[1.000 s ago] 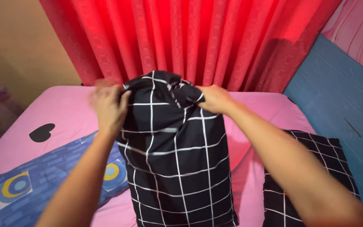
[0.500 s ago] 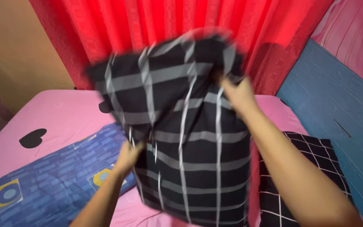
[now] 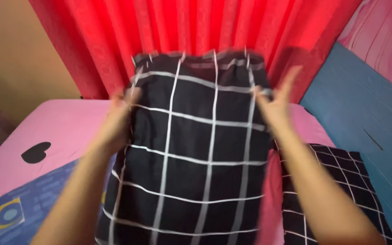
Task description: The person folds two black-and-white checkered pillows and one blue patterned pillow on a pink bedsheet with black heart patterns. The person then tucks the bedsheet under the mattress to smooth the surface.
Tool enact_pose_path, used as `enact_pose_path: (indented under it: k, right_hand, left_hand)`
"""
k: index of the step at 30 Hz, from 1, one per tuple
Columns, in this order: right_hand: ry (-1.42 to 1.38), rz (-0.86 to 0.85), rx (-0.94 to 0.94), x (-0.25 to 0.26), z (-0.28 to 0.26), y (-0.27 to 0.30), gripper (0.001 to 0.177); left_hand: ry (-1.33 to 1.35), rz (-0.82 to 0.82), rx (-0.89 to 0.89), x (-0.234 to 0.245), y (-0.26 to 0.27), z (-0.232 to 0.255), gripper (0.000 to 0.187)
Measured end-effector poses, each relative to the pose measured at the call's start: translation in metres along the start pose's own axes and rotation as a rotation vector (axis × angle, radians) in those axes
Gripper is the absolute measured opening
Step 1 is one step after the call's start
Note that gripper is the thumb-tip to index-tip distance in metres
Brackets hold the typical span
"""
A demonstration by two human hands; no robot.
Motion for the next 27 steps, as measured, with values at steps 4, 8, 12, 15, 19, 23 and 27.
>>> enact_pose_path:
  k: [4,8,12,15,19,23,27]
  right_hand:
    - [0.319,-0.108,0.477,0.022,0.029,0.060,0.084]
    - [0.317,-0.440,-0.063,-0.003,0.111,0.113,0.090]
    - [0.113,-0.264,0.366,-0.017,-0.005,0.037,0.075]
    - [0.540,-0.519,0.225,-0.043,-0.022,0.013,0.077]
    - [0.095,-0.323,0.715,-0.034,-0.092,0.013,0.053]
    - [0.599,-0.574,0.355,-0.075,0.002,0.031,0.034]
    - [0.419,-0.221,0.263,-0.069,0.020,-0.006,0.036]
  left_hand:
    - [-0.177,-0.139,-0.209,0.000,0.043,-0.032,0.047]
    - [-0.791,-0.528,-0.439,-0.060,0.110,-0.167,0.034]
    - [-0.189,-0.345,0.027,-0.041,0.026,-0.178,0.031]
    - [-0.326,-0.394,-0.091,-0.053,-0.024,-0.127,0.032]
    - [-0.500,-0.224,-0.225,-0.058,-0.041,-0.067,0.038]
    - [-0.378,-0.287,-0.057,-0.063,-0.013,-0.088,0.041]
    - [-0.292,-0.101,-0.209,-0.046,-0.054,-0.097,0.042]
Point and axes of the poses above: each hand's wrist, its own y-axis away from the middle knuckle, its own x-axis out of the back of the hand, z = x × y, the point moved 9 cm from there along -y, towards the middle knuckle, and after that the axes turned 12 degrees about z, right-handed, at the moved point
